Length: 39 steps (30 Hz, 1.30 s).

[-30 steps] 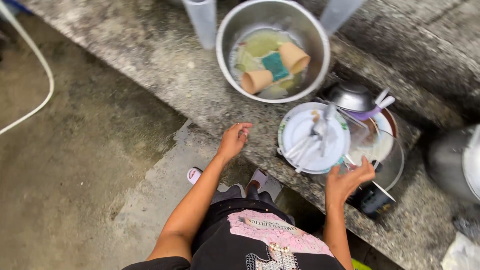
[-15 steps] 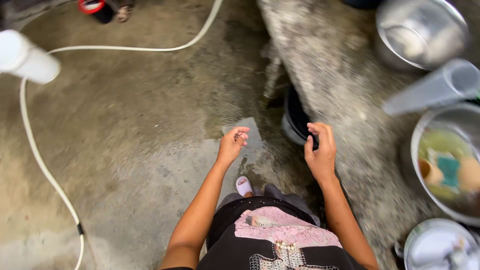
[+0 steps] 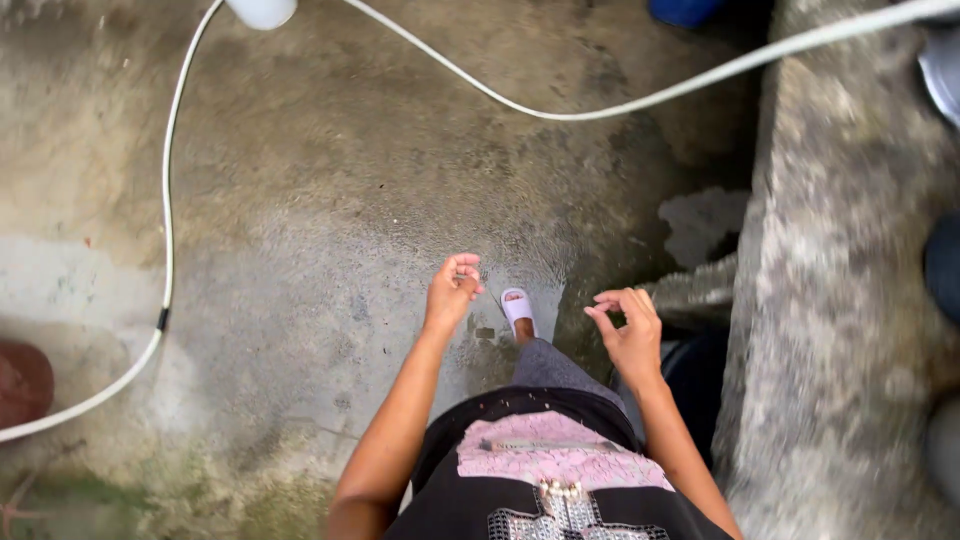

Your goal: Clear the dining table of dishes, wash a rag by hand, and then wipe the table surface.

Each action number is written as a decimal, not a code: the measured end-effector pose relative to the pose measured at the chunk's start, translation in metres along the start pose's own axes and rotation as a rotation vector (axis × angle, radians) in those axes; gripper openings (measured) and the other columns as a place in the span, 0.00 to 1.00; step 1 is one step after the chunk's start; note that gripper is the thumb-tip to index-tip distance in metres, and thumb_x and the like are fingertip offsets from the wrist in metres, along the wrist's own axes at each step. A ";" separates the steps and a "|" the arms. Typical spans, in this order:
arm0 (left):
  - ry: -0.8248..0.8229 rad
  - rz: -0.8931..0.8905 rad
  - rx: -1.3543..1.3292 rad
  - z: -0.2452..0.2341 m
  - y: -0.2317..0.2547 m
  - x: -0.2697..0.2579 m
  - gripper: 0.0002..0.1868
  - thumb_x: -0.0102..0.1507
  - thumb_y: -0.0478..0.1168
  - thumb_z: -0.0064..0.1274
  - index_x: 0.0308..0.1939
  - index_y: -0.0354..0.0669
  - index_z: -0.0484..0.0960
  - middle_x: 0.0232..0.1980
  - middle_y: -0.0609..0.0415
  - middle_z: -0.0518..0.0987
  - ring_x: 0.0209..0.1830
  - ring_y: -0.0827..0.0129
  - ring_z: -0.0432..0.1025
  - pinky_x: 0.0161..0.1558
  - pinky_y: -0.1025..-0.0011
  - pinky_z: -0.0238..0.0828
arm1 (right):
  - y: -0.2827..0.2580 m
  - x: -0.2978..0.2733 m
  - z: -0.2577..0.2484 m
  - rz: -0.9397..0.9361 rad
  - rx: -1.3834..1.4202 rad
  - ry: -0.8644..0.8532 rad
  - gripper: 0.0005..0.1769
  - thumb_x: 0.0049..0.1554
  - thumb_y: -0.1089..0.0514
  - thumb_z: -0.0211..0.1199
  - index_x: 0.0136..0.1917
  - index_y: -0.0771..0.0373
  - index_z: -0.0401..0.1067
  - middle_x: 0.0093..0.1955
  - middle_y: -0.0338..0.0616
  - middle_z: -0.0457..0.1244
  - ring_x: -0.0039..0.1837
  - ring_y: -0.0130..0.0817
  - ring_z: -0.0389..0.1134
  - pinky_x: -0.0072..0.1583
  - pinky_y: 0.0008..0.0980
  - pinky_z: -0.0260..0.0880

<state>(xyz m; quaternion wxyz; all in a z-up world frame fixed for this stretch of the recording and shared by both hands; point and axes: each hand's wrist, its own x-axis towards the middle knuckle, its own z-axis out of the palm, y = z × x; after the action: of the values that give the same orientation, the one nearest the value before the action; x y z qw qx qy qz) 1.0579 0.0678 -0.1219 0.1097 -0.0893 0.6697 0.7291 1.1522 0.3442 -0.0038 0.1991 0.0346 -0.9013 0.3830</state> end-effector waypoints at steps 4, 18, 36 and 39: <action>0.126 0.046 -0.057 -0.009 0.032 0.067 0.16 0.63 0.28 0.50 0.55 0.39 0.77 0.39 0.58 0.76 0.32 0.76 0.74 0.34 0.77 0.69 | 0.012 0.107 0.025 -0.013 0.051 -0.134 0.14 0.47 0.65 0.75 0.47 0.64 0.75 0.40 0.43 0.66 0.45 0.38 0.67 0.49 0.33 0.69; 0.555 0.026 -0.309 -0.144 0.099 0.271 0.16 0.62 0.27 0.52 0.54 0.38 0.77 0.37 0.56 0.79 0.32 0.76 0.75 0.35 0.77 0.71 | -0.017 0.451 0.253 -0.475 0.201 -0.516 0.14 0.51 0.62 0.73 0.50 0.60 0.75 0.39 0.39 0.64 0.49 0.40 0.67 0.74 0.51 0.59; 0.679 0.156 -0.473 -0.529 0.252 0.606 0.12 0.68 0.33 0.49 0.56 0.40 0.78 0.38 0.59 0.80 0.32 0.77 0.75 0.34 0.77 0.71 | -0.151 0.793 0.665 -0.414 0.207 -0.758 0.13 0.57 0.65 0.64 0.57 0.62 0.74 0.46 0.43 0.69 0.52 0.37 0.70 0.51 0.35 0.69; 0.718 0.177 -0.482 -0.611 0.251 0.654 0.13 0.67 0.32 0.49 0.56 0.40 0.78 0.38 0.59 0.80 0.32 0.76 0.74 0.34 0.77 0.70 | -0.171 0.851 0.755 -0.472 0.241 -0.773 0.12 0.58 0.66 0.64 0.56 0.63 0.73 0.46 0.43 0.69 0.51 0.35 0.71 0.55 0.34 0.69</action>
<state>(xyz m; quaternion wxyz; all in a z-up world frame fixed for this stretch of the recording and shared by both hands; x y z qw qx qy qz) 0.3498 -0.5343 -0.1159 -0.2170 -0.3023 0.4812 0.7937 0.1571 -0.2312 -0.0332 -0.0752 0.4018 -0.8260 0.3882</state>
